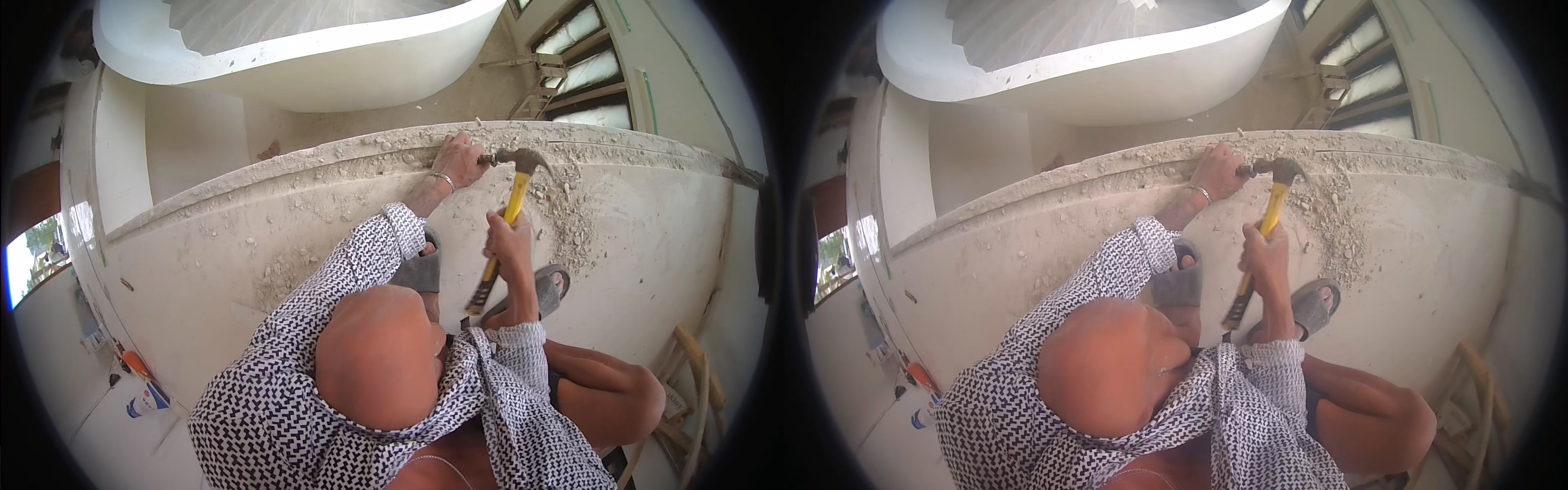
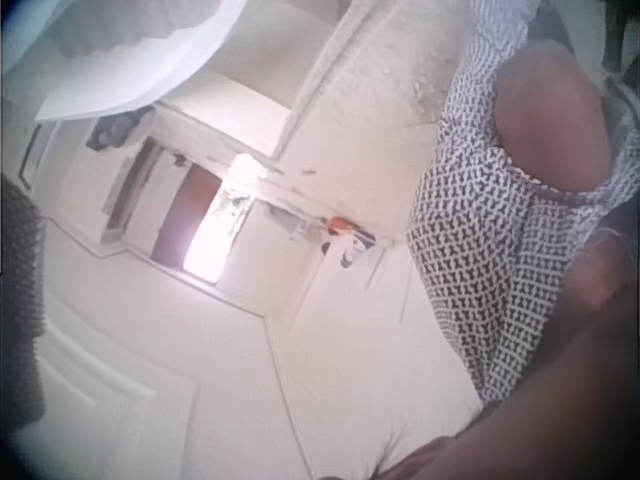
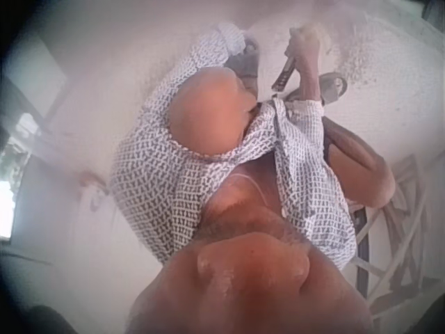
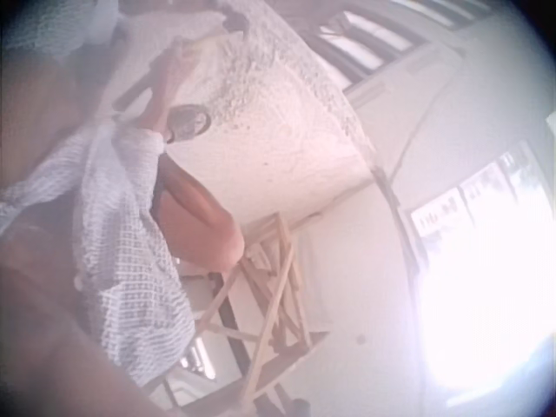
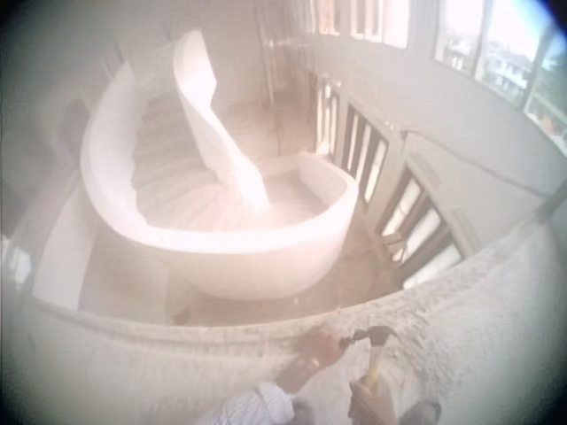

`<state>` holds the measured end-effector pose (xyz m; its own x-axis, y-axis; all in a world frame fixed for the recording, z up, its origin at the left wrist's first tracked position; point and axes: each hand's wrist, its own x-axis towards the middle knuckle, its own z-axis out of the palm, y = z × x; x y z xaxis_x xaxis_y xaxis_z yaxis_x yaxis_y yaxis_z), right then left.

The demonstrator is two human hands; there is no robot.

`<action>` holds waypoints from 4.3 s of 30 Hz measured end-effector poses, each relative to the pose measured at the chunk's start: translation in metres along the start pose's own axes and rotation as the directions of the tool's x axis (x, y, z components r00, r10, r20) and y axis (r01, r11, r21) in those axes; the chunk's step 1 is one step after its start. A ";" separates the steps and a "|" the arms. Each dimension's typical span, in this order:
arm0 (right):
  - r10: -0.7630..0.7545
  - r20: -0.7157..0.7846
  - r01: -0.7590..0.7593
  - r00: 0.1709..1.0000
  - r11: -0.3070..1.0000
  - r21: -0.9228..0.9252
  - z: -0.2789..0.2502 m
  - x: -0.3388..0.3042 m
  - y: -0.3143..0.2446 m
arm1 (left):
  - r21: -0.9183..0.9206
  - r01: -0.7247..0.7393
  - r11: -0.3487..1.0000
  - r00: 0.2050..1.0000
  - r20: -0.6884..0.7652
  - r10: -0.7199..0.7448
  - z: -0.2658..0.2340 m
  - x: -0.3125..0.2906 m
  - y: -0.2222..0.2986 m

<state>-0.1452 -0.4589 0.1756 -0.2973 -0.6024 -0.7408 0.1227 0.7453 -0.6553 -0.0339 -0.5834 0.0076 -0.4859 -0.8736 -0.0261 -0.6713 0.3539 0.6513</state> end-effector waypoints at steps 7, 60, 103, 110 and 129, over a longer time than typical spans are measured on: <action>-0.350 -0.450 0.502 0.822 0.818 0.280 -0.078 0.003 -0.056 | -0.010 -0.004 1.000 0.999 -0.035 0.004 -0.004 0.002 0.005; -0.087 -0.261 0.185 0.961 0.906 0.380 -0.074 0.000 -0.041 | -0.989 -0.136 0.054 0.885 -0.146 -0.442 -0.083 -0.006 -0.065; -0.274 -0.242 0.309 0.931 0.943 0.123 -0.033 0.000 -0.041 | -0.170 0.202 0.965 0.955 -0.185 -0.232 -0.022 -0.010 -0.011; -0.389 -0.343 0.428 0.855 0.903 0.044 -0.056 -0.009 -0.082 | -0.052 0.230 0.972 0.970 -0.070 -0.233 -0.016 -0.009 -0.003; -0.419 -0.437 0.575 0.796 0.750 0.327 -0.021 0.011 -0.056 | -0.054 0.304 0.951 0.950 -0.058 -0.307 -0.023 -0.015 -0.009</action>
<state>-0.1758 -0.5013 0.2070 -0.7015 -0.6671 -0.2506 0.2313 0.1195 -0.9655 -0.0081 -0.5805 0.0196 -0.2236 -0.9578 -0.1807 -0.7556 0.0532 0.6529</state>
